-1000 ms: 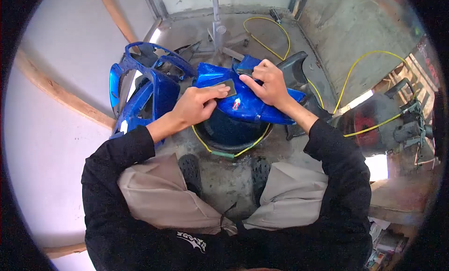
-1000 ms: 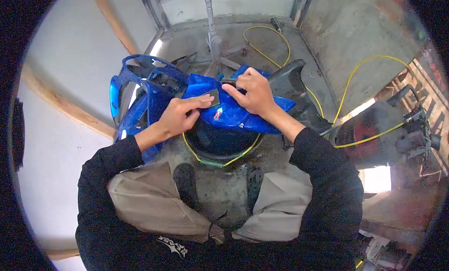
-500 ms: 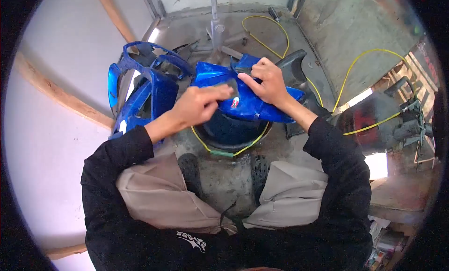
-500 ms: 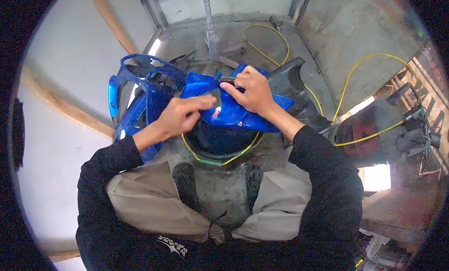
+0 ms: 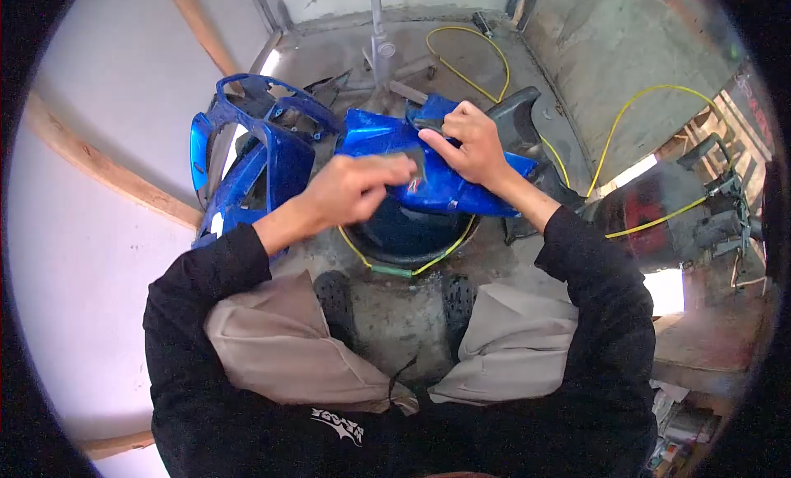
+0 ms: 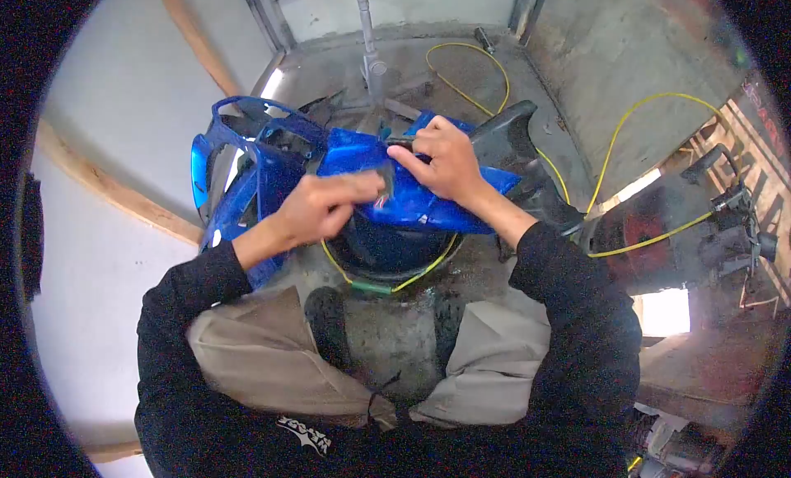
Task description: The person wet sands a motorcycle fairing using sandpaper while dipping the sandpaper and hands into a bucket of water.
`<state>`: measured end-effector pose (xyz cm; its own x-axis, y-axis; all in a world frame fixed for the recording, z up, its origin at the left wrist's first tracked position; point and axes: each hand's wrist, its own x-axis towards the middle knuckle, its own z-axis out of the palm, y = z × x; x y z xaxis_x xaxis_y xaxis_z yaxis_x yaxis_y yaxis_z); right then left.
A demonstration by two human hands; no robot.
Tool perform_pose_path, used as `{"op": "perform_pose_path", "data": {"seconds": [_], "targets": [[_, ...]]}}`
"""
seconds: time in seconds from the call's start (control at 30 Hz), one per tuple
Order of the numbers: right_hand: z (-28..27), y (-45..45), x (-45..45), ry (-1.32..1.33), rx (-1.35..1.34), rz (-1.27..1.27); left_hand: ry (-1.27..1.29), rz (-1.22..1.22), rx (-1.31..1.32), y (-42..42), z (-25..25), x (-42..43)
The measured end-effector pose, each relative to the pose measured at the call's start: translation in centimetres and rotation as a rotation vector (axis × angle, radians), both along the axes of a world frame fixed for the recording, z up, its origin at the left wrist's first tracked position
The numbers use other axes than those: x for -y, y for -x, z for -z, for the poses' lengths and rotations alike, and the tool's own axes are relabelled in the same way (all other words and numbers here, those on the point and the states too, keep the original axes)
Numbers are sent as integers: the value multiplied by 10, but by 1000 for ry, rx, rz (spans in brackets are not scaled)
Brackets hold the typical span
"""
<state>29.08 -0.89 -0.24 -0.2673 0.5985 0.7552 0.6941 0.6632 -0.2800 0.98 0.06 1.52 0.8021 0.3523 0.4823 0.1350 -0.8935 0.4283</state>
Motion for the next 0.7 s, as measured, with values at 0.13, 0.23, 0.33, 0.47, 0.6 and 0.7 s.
{"op": "perform_pose_path", "data": {"seconds": [0.13,0.23,0.33,0.47,0.6,0.7], "targets": [[0,-1,2,30,-1,12,-28,54,-17,2,-10,6],[0,-1,2,23,5,7,-5,89,5,-3,-11,9],[-1,0,1,16,-7,-6,12,-117,-19,5,1,-11],[-2,-1,2,12,-4,15,-49,127,2,-1,-13,13],[0,3,1,14,-14,-5,29,-133,-17,5,-1,-6],[-1,1,3,19,-1,29,-19,71,-11,3,-15,17]]}}
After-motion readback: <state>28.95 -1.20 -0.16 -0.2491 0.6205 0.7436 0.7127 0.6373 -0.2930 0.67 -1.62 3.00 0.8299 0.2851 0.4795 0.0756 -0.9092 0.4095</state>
